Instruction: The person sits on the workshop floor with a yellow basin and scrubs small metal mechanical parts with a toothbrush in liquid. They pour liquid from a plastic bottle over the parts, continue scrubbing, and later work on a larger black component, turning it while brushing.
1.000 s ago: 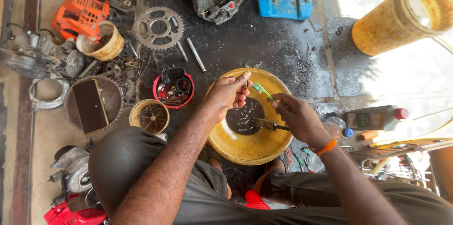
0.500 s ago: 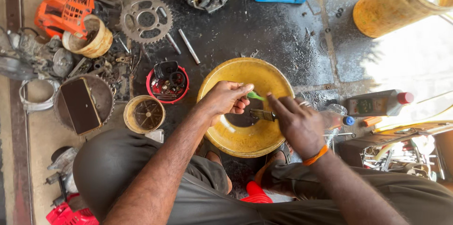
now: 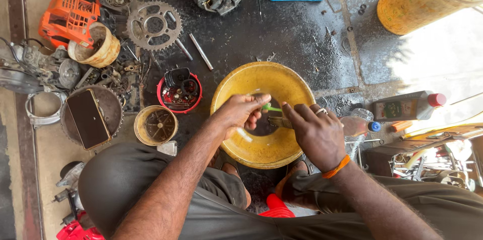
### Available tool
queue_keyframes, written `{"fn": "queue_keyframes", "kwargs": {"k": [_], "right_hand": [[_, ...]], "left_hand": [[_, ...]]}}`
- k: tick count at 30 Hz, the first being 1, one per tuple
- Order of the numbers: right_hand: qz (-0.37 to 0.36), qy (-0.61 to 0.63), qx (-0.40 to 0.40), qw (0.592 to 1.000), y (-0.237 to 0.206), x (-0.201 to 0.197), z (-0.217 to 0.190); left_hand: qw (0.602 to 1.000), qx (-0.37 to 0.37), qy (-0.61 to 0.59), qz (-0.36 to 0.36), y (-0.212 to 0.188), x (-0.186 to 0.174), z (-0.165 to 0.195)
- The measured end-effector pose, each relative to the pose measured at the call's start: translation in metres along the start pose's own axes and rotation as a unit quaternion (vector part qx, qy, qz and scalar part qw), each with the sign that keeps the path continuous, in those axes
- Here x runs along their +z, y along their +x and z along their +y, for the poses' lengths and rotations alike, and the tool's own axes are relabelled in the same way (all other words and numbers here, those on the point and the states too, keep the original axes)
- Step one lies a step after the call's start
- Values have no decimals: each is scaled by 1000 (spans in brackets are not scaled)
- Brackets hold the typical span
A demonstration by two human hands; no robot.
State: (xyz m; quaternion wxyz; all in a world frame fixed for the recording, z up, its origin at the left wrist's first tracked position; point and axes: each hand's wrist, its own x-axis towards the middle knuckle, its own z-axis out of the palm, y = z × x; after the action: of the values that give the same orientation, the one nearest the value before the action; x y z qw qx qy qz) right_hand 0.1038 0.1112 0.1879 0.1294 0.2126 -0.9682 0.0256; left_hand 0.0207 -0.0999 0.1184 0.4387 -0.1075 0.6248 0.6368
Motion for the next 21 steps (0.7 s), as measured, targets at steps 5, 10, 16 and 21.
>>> {"fn": "queue_keyframes", "kwargs": {"k": [5, 10, 16, 21], "right_hand": [[1, 8, -15, 1000, -7, -2, -2], [-198, 499, 326, 778, -8, 18, -4], [-128, 345, 230, 901, -5, 13, 3], [15, 64, -7, 998, 0, -13, -4]], "left_hand": [[998, -15, -54, -27, 0, -2, 0], [996, 80, -9, -21, 1, -4, 5], [997, 72, 6, -6, -1, 3, 0], [997, -64, 33, 6, -2, 7, -4]]}}
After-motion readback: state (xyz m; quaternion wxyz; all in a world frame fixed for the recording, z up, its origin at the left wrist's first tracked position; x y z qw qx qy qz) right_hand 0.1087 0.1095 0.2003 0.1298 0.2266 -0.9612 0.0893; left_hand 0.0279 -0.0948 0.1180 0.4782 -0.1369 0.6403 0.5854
